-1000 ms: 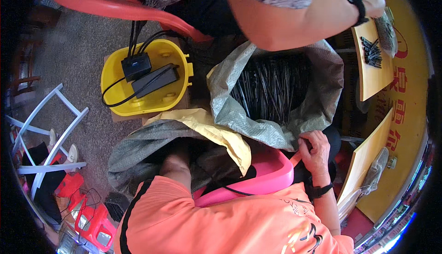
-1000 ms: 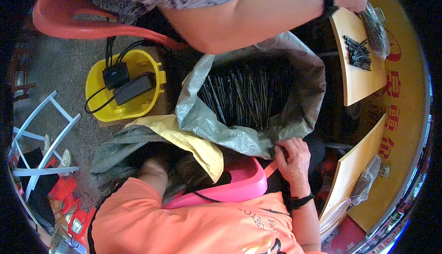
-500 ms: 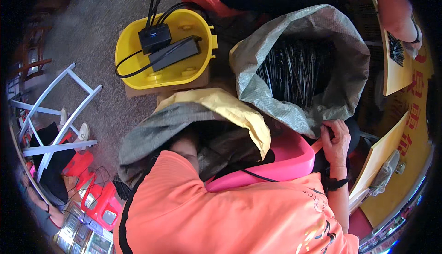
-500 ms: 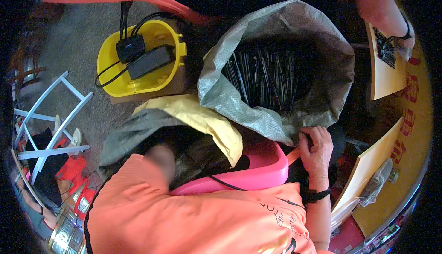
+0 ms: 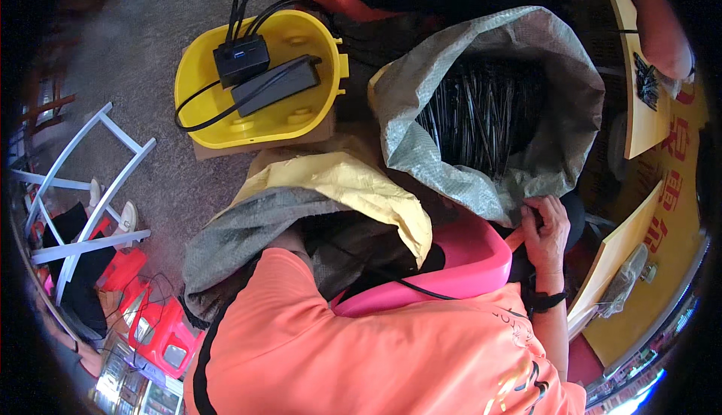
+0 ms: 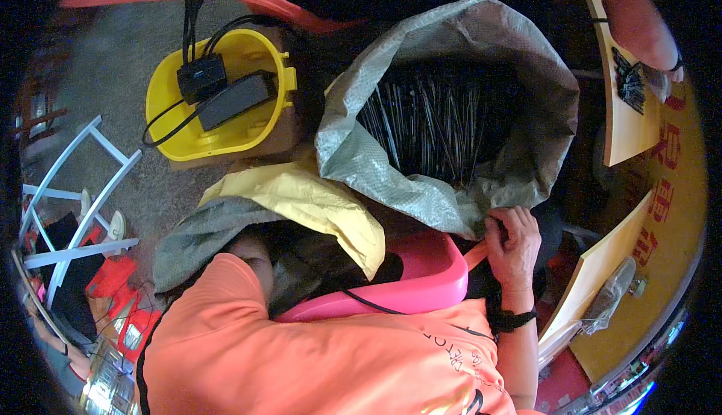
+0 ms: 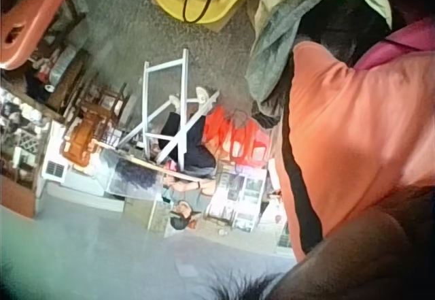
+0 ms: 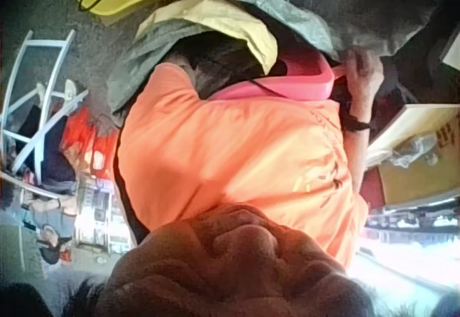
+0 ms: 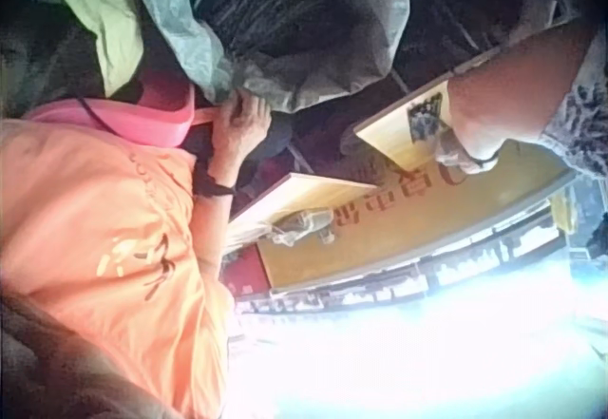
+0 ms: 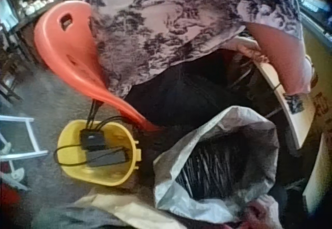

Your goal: The recorder is assembling small black rods into bundles as part of a manufacturing or production task.

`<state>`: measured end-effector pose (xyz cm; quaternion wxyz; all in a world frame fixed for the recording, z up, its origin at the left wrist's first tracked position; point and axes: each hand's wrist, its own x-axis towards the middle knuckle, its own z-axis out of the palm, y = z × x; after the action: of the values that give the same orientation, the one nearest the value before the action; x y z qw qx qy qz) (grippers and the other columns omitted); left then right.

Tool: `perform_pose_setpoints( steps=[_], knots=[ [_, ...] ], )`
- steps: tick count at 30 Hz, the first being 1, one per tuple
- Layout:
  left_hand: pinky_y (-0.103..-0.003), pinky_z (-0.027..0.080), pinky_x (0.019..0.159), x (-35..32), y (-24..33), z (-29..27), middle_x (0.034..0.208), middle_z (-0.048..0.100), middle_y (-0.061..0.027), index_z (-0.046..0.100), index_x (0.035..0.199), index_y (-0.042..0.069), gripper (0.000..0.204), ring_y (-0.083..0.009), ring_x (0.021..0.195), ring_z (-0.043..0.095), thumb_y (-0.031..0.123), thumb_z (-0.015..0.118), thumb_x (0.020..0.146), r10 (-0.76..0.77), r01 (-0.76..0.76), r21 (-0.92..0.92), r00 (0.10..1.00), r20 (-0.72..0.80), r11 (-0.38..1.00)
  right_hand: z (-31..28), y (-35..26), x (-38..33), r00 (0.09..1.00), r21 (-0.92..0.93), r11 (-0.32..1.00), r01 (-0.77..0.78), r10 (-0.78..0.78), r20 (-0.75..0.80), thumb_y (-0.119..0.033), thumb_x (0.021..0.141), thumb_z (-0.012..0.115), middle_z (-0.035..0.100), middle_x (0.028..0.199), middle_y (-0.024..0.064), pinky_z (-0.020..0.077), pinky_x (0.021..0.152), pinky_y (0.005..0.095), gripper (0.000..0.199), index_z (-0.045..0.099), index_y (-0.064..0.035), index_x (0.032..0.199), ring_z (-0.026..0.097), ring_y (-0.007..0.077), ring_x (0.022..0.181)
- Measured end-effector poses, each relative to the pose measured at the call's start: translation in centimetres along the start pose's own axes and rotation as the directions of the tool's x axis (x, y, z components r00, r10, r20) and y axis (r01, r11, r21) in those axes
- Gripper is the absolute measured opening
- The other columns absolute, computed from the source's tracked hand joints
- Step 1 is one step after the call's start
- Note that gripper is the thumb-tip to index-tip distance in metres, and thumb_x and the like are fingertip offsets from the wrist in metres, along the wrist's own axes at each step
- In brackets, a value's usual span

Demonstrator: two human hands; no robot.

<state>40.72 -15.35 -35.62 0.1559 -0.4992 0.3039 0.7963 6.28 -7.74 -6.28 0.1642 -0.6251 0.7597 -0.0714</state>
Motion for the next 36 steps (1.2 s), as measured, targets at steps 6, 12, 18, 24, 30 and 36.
perform_pose_setpoints(
  steps=[6,12,18,24,30,36],
  knots=[
    [-0.031,0.047,0.072,-0.4,-0.4,-0.1,0.087,0.065,-0.0072,0.063,0.092,0.006,0.024,-0.0194,0.081,0.061,0.027,0.059,0.08,0.007,-0.007,-0.001,1.0,-0.004,1.0,-0.1,0.2,0.0,1.0,-0.008,1.0,-0.026,0.026,0.007,-0.005,0.072,0.061,0.055,0.074,0.0102,0.0414,0.066,0.0377,0.007,0.058,-0.0052,0.079,0.053,0.0314,0.072],
    [-0.031,0.047,0.072,-0.5,-0.3,0.2,0.086,0.065,-0.007,0.063,0.09,0.006,0.024,-0.0193,0.08,0.061,0.027,0.059,0.079,0.019,-0.019,0.002,1.0,-0.002,1.0,-0.4,0.1,0.2,0.999,-0.023,0.999,-0.025,0.026,0.029,-0.004,0.072,0.061,0.055,0.073,0.0104,0.0415,0.066,0.0378,0.007,0.058,-0.0045,0.078,0.054,0.0315,0.072],
    [-0.031,0.047,0.072,-0.9,-0.6,0.2,0.086,0.065,-0.0067,0.064,0.089,0.006,0.023,-0.0192,0.08,0.06,0.027,0.06,0.079,0.03,-0.03,-0.004,1.0,-0.006,1.0,-0.2,0.0,0.3,1.0,-0.01,1.0,-0.009,0.009,0.006,-0.005,0.072,0.061,0.055,0.073,0.0102,0.0416,0.066,0.0378,0.007,0.057,-0.0046,0.078,0.054,0.031,0.072],
    [-0.031,0.047,0.072,-1.5,-1.0,-0.1,0.085,0.065,-0.0065,0.064,0.088,0.007,0.023,-0.0192,0.08,0.06,0.027,0.06,0.078,0.036,-0.036,-0.01,0.999,-0.019,0.999,-0.3,0.1,0.4,1.0,-0.007,1.0,-0.004,0.004,0.015,-0.005,0.072,0.062,0.056,0.074,0.01,0.0417,0.066,0.0378,0.007,0.057,-0.0048,0.078,0.054,0.0309,0.072],
    [-0.031,0.047,0.072,-2.0,-1.4,-0.1,0.084,0.065,-0.0062,0.064,0.087,0.007,0.023,-0.0191,0.079,0.06,0.027,0.061,0.078,0.045,-0.046,-0.015,0.999,-0.023,0.999,-0.1,0.0,0.5,1.0,0.003,1.0,0.005,-0.005,0.0,-0.004,0.072,0.061,0.056,0.074,0.0102,0.0416,0.066,0.0379,0.008,0.058,-0.0047,0.079,0.054,0.0312,0.072],
    [-0.031,0.047,0.072,-2.5,-1.6,-0.1,0.084,0.065,-0.0059,0.064,0.085,0.007,0.022,-0.019,0.079,0.06,0.027,0.061,0.077,0.052,-0.053,-0.017,0.998,-0.029,0.998,-0.1,0.0,0.3,1.0,-0.001,1.0,0.01,-0.01,-0.006,-0.004,0.072,0.061,0.056,0.074,0.0102,0.0411,0.065,0.0377,0.008,0.057,-0.0046,0.079,0.054,0.0309,0.072]
  ],
)
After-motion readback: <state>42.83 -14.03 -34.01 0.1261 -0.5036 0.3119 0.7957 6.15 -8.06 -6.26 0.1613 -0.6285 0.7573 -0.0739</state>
